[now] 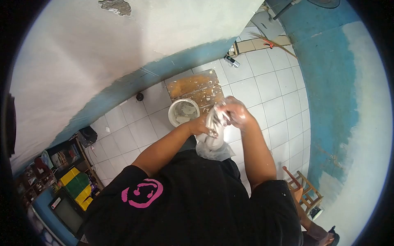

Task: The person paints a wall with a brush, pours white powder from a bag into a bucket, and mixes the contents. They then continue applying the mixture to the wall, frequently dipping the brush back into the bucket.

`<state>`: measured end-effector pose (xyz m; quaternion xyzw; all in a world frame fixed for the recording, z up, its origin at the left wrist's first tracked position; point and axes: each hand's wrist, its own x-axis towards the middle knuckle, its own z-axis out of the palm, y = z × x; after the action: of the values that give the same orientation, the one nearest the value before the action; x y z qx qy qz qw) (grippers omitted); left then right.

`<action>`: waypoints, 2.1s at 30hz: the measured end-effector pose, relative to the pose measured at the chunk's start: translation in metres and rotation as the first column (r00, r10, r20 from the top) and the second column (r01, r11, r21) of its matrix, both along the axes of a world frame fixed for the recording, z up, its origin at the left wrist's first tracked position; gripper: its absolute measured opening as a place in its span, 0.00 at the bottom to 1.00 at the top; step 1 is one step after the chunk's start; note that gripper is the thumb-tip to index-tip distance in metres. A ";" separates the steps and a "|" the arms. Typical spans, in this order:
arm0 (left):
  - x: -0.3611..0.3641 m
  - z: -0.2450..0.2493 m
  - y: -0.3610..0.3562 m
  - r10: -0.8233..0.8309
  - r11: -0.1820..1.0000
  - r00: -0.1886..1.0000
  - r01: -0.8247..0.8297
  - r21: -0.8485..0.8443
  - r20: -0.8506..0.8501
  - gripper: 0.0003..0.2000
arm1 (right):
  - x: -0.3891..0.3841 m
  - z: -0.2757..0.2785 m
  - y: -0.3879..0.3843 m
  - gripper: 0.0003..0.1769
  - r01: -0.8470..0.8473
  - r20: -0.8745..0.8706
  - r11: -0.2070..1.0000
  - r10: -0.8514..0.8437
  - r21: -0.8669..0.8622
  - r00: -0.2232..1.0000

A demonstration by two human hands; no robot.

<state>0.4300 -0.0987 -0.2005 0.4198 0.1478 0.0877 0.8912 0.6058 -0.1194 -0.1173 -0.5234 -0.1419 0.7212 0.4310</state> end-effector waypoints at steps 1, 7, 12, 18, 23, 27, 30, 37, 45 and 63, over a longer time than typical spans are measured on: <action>-0.003 -0.001 -0.003 0.043 0.986 0.997 -0.032 -0.166 0.065 0.33 | -0.006 -0.025 0.009 0.13 0.048 0.019 0.998 -0.047 -0.046 0.999; -0.053 -0.054 -0.047 0.020 0.695 0.940 -0.258 -0.671 -0.340 0.19 | -0.066 -0.070 0.028 0.13 -0.016 0.088 0.974 0.037 -0.226 0.995; -0.065 -0.051 -0.068 0.128 0.594 0.935 -0.340 -0.729 -0.331 0.22 | -0.092 -0.136 0.005 0.15 -0.081 -0.217 0.937 0.005 -0.340 0.976; -0.073 -0.064 -0.088 0.189 0.525 0.934 -0.358 -0.772 -0.304 0.23 | -0.107 -0.143 -0.007 0.14 -0.211 0.053 0.928 0.238 -0.307 0.970; -0.077 -0.064 -0.091 0.187 0.489 0.921 -0.389 -0.781 -0.342 0.22 | -0.114 -0.151 -0.008 0.12 -0.346 0.120 0.927 0.364 -0.145 0.924; -0.080 -0.067 -0.088 0.188 0.472 0.930 -0.367 -0.802 -0.315 0.21 | -0.119 -0.148 -0.006 0.14 -0.301 0.154 0.938 0.328 -0.173 0.932; -0.080 -0.066 -0.086 0.183 0.480 0.930 -0.368 -0.796 -0.320 0.21 | -0.122 -0.158 -0.007 0.16 -0.260 0.146 0.950 0.285 -0.173 0.947; -0.080 -0.079 -0.090 0.181 0.433 0.947 -0.319 -0.843 -0.265 0.20 | -0.121 -0.152 0.000 0.12 -0.313 0.147 0.916 0.355 -0.250 0.923; -0.083 -0.084 -0.087 0.205 0.484 0.913 -0.407 -0.775 -0.352 0.17 | -0.123 -0.178 0.000 0.08 -0.257 0.266 0.940 0.313 -0.226 0.912; -0.082 -0.146 -0.107 0.442 0.377 0.891 -0.288 -0.880 -0.102 0.14 | -0.109 -0.253 -0.015 0.15 -0.523 0.673 0.851 0.410 -0.040 0.616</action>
<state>0.3483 -0.2057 -0.3467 -0.1490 0.1930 0.2248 0.9434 0.4964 -0.1344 -0.3705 -0.6512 -0.4732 0.5621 0.1901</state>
